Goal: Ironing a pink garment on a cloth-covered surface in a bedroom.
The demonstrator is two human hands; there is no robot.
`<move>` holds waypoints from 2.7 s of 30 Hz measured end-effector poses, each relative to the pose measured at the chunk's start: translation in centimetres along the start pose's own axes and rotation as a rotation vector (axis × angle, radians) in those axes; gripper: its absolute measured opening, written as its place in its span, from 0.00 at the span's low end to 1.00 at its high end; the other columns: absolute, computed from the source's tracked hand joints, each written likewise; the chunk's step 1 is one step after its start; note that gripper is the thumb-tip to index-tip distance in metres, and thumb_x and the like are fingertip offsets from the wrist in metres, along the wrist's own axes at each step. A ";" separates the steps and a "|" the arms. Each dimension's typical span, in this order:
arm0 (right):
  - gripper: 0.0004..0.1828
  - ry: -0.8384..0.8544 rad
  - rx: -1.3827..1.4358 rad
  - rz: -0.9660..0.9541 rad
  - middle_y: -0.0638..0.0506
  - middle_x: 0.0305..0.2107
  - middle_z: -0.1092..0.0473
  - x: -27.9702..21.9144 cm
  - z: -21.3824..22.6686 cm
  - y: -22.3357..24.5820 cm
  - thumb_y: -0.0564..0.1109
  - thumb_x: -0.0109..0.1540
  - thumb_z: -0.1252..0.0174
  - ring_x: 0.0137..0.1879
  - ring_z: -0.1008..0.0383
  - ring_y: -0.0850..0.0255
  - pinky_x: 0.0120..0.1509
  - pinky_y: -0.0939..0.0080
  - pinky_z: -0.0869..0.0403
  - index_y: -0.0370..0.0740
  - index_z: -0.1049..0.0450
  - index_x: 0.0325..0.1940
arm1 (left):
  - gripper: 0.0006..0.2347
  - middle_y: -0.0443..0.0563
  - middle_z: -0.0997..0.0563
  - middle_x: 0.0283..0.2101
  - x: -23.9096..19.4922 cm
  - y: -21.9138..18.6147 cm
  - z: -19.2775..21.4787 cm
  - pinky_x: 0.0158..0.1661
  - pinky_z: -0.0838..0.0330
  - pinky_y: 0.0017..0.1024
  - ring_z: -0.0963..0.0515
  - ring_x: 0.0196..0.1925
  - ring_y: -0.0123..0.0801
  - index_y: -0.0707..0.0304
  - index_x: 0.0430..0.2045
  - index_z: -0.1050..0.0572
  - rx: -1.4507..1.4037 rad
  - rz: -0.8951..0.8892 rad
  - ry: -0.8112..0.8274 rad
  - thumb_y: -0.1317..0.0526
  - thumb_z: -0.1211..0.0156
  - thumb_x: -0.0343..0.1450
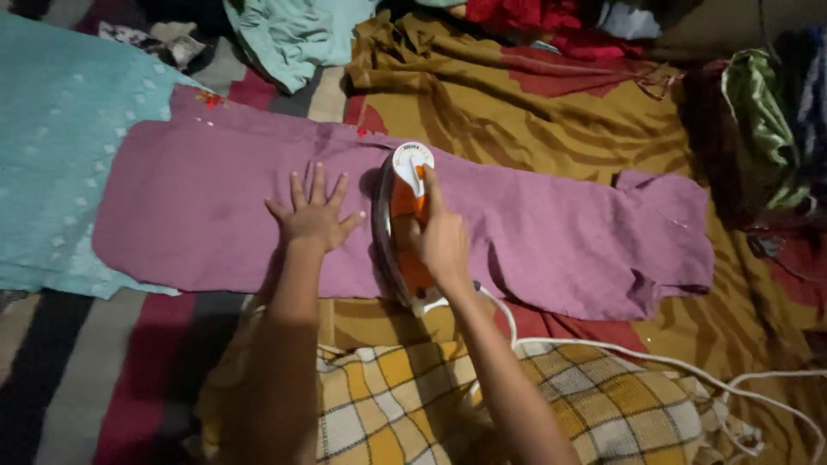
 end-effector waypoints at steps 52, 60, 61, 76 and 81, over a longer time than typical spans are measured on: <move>0.43 0.109 0.075 0.017 0.35 0.29 0.24 0.8 -2.8 4.7 0.39 0.57 0.39 0.33 0.23 0.36 0.36 0.39 0.28 0.54 0.43 0.76 | 0.27 0.60 0.45 0.79 8.0 7.2 -1.7 0.66 0.75 0.76 0.55 0.81 0.60 0.51 0.73 0.38 -0.264 0.062 -0.771 0.43 0.62 0.79; 0.46 -0.080 0.166 0.120 0.34 0.39 0.23 8.9 -6.3 4.6 0.48 0.57 0.31 0.39 0.21 0.35 0.41 0.41 0.25 0.56 0.44 0.77 | 0.29 0.57 0.44 0.78 8.5 6.5 -1.0 0.64 0.74 0.77 0.51 0.78 0.56 0.49 0.71 0.35 -0.209 0.042 -0.754 0.39 0.60 0.77; 0.46 -0.076 0.169 0.123 0.34 0.39 0.23 8.3 -5.7 4.1 0.48 0.57 0.31 0.39 0.21 0.35 0.41 0.41 0.25 0.56 0.44 0.77 | 0.29 0.57 0.44 0.78 8.4 6.2 -0.8 0.64 0.74 0.77 0.51 0.78 0.56 0.49 0.71 0.35 -0.207 0.048 -0.754 0.39 0.60 0.77; 0.48 0.160 0.495 0.078 0.38 0.69 0.36 -7.1 -2.0 4.9 0.36 0.57 0.34 0.76 0.38 0.48 0.74 0.55 0.38 0.44 0.47 0.78 | 0.29 0.54 0.40 0.76 7.7 6.3 -0.2 0.66 0.71 0.74 0.49 0.79 0.51 0.46 0.68 0.31 -0.256 0.097 -0.746 0.36 0.50 0.73; 0.49 0.181 0.500 0.042 0.38 0.68 0.34 -4.0 -3.9 6.3 0.31 0.54 0.42 0.74 0.35 0.48 0.72 0.57 0.35 0.45 0.48 0.79 | 0.31 0.51 0.44 0.77 9.1 6.8 -0.1 0.65 0.73 0.74 0.54 0.79 0.50 0.43 0.68 0.33 -0.261 0.117 -0.656 0.34 0.52 0.70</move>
Point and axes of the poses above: each hand's wrist, its own x-axis towards the middle knuckle, its own z-axis out of the back of the hand, y = z × x, the point moved 4 cm from there along x, towards the middle knuckle
